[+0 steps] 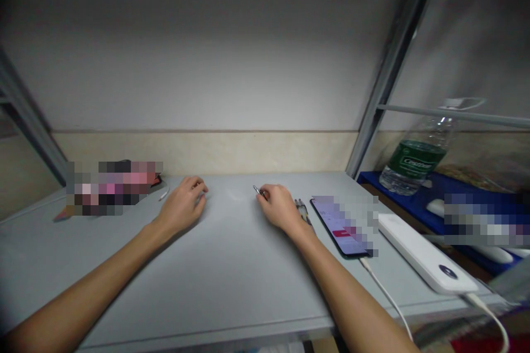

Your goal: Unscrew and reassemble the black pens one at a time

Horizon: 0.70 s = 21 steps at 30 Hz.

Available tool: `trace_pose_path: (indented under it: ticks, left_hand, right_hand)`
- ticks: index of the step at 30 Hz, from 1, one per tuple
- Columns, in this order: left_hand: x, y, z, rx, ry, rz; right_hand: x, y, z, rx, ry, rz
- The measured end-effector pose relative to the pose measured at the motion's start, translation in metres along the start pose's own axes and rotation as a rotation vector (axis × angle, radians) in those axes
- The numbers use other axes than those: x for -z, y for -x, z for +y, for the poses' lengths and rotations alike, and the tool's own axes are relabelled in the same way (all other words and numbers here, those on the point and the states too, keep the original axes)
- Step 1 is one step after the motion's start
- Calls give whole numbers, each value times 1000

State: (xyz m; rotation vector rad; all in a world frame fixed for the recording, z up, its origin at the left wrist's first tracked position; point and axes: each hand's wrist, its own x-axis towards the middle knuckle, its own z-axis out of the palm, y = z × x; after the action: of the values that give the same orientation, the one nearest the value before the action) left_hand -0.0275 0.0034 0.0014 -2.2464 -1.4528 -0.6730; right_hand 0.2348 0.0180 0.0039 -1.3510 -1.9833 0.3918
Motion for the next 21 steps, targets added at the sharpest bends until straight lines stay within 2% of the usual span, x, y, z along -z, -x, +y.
trace_pose_path:
  ticks: [3, 5, 8, 12, 21]
  left_hand:
    - [-1, 2, -3, 69, -66, -57]
    - [-1, 3, -4, 109, -111, -121]
    - [-3, 5, -5, 161, -179, -190]
    - [-5, 7, -6, 188, -241, -242]
    - [-10, 10, -9, 172, -243, -320]
  right_hand:
    - [-4, 3, 3, -53, 391, -71]
    - [-3, 4, 6, -85, 530, -102]
    - [2, 2, 11, -121, 667, -83]
    - [10, 1, 17, -167, 749, -48]
    - [6, 3, 22, -189, 750, -141]
